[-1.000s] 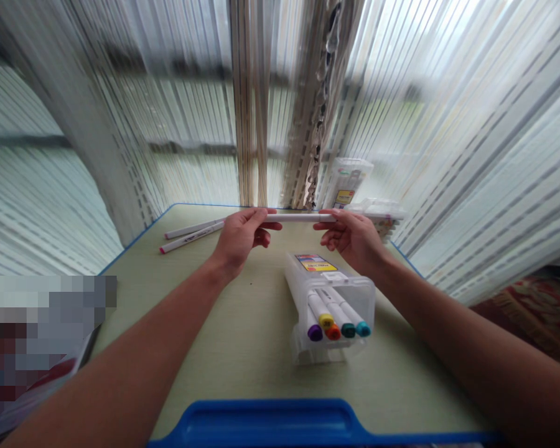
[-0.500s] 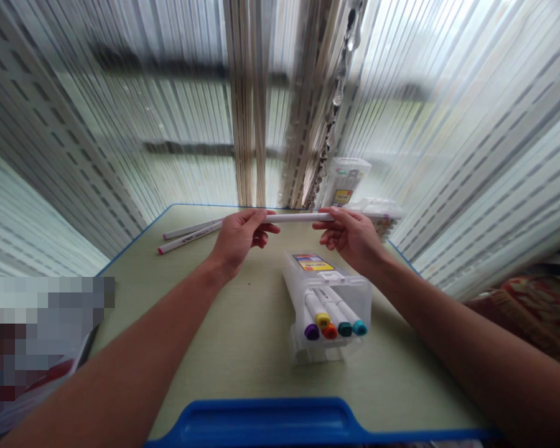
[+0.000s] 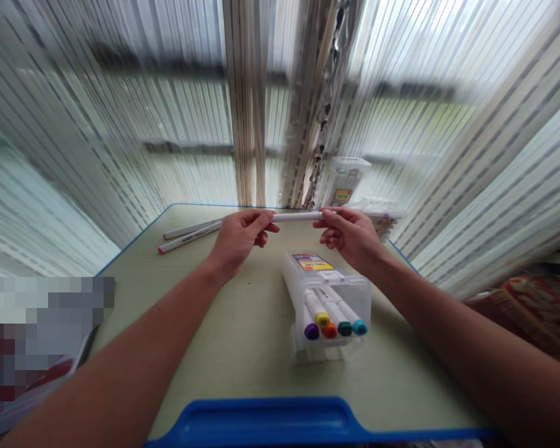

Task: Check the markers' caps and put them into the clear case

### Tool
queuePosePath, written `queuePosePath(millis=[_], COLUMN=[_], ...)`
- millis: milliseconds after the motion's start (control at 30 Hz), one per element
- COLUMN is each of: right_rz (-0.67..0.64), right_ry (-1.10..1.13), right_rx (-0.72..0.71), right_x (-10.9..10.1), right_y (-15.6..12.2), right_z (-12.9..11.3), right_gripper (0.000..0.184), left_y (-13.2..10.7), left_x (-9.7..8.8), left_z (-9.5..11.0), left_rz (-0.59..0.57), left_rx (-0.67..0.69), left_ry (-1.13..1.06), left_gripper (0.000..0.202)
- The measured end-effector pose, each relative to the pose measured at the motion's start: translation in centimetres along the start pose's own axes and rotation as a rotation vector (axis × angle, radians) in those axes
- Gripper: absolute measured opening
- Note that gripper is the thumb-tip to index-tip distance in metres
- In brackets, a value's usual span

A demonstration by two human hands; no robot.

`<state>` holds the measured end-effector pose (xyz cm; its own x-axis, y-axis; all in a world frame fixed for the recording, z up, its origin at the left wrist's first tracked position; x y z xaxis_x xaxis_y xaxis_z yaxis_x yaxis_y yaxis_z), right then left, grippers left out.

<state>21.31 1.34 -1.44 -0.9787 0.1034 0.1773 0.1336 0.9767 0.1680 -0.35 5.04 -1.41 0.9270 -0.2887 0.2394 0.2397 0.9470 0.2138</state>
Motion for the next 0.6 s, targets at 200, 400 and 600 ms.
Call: queuePosePath(millis=[200,400,600], right_rz=[0.002,-0.032,-0.050], right_ry=[-0.018,-0.037,-0.035], right_rx=[-0.014,-0.032,-0.049], right_x=[-0.05,-0.15,-0.15], right_y=[0.03,0.03,0.03], right_z=[0.08,0.35,0.45], right_gripper=[0.035,0.034,0.032], left_y=[-0.01,-0.07,-0.14], left_x=[-0.09,-0.02,0.07], left_z=[-0.16,0.03,0.22], left_rz=[-0.014,-0.028,-0.029], left_rx=[0.056,0.102,0.109], left_ry=[0.058,0.117,0.152], left_gripper=[0.039,0.039,0.039])
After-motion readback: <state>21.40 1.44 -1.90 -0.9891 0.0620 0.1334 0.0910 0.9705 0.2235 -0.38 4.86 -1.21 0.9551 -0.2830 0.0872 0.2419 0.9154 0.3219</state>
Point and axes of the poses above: each hand's wrist, its own y-axis towards the middle knuckle, its own x-axis out of the palm, z = x × y, the point moved 1 cm from there along y, towards the middle knuckle, and after that the axes turned 6 degrees about -y, right-handed, at the moved point
